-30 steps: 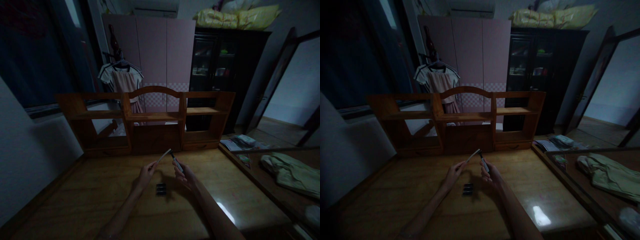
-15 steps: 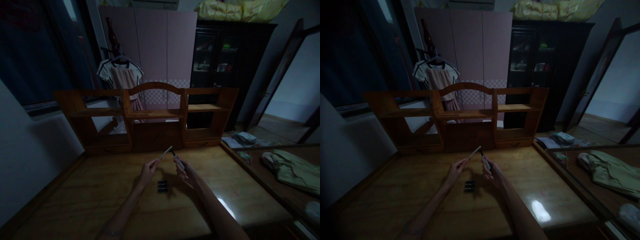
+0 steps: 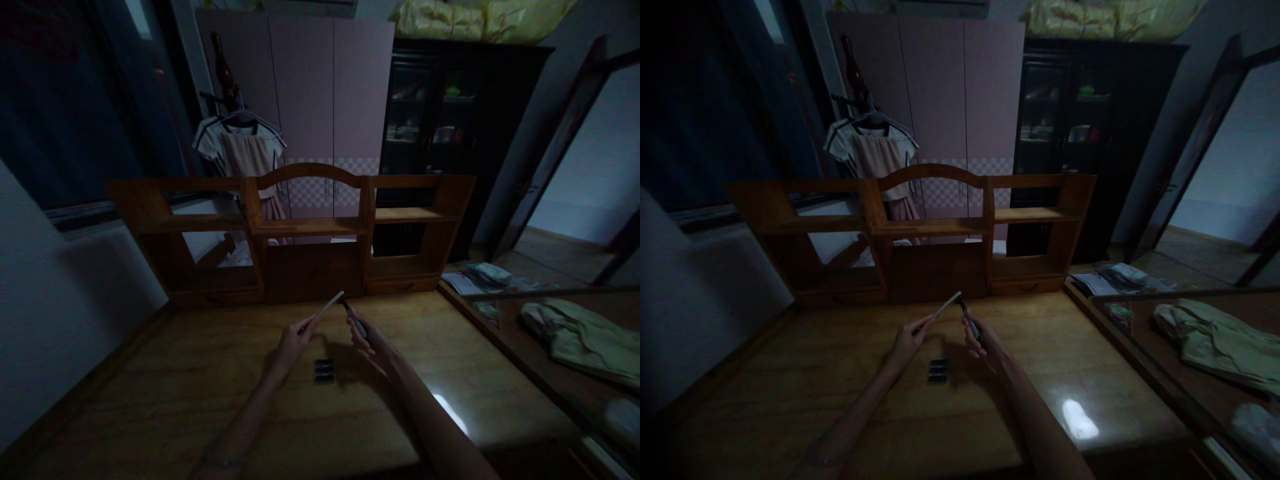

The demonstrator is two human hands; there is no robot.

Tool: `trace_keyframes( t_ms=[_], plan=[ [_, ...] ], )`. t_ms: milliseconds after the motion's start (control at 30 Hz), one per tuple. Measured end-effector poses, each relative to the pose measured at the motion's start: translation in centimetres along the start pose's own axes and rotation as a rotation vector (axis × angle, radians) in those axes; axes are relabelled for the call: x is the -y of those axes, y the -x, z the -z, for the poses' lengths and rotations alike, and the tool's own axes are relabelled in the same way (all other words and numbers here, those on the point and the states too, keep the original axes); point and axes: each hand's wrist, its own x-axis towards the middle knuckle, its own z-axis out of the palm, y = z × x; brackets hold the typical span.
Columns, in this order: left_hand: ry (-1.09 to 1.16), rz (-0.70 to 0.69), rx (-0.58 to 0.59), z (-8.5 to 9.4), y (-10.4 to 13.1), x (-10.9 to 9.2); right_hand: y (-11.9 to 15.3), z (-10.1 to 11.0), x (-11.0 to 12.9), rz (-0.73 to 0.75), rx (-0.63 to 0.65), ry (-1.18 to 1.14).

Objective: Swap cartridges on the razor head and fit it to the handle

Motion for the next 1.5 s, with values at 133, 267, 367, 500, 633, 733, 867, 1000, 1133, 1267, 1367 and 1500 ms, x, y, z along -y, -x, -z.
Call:
trace_keyframes(
  t_ms=[133,267,367,500,633,733,867,1000,1133,1267,1367,1500],
  plan=[
    [-0.102,-0.025,-0.038,-0.2,0.4,0.0,-0.4,0.2,-0.5,0.108,-0.188,0.151],
    [-0.218,0.019,-0.052,0.0,0.7,0.2,-0.9,0.9,-1.1,0.227,-0.390,0.255],
    [-0.231,0.063,-0.112,0.7,0.6,0.3,-1.1,1.4,-1.2,0.251,-0.429,0.317],
    [-0.181,0.055,-0.192,1.5,0.4,-0.7,-0.9,1.1,-1.3,0.294,-0.445,0.411],
    [-0.028,-0.011,-0.172,1.8,1.5,-2.6,-0.4,0.2,-1.8,0.465,-0.437,0.738],
    [0.062,0.025,-0.165,2.0,3.4,-3.6,0.0,-0.5,-2.2,0.567,-0.405,0.911],
    [0.135,0.098,-0.179,2.1,5.7,-3.7,0.4,-1.3,-2.5,0.595,-0.384,1.001],
    [0.126,0.132,-0.200,2.3,6.5,-2.8,0.5,-1.5,-2.6,0.584,-0.345,1.072],
    [0.125,0.162,-0.275,2.5,6.6,-2.2,0.6,-1.5,-2.6,0.596,-0.341,1.108],
    [0.129,0.130,-0.253,2.1,6.7,-2.7,0.7,-1.4,-2.7,0.596,-0.329,1.007],
    [0.107,0.106,-0.224,1.7,6.6,-2.8,0.6,-1.3,-2.8,0.604,-0.335,0.988],
    [0.082,0.125,-0.229,1.5,6.8,-2.5,0.5,-1.1,-2.9,0.581,-0.353,1.043]
  ],
)
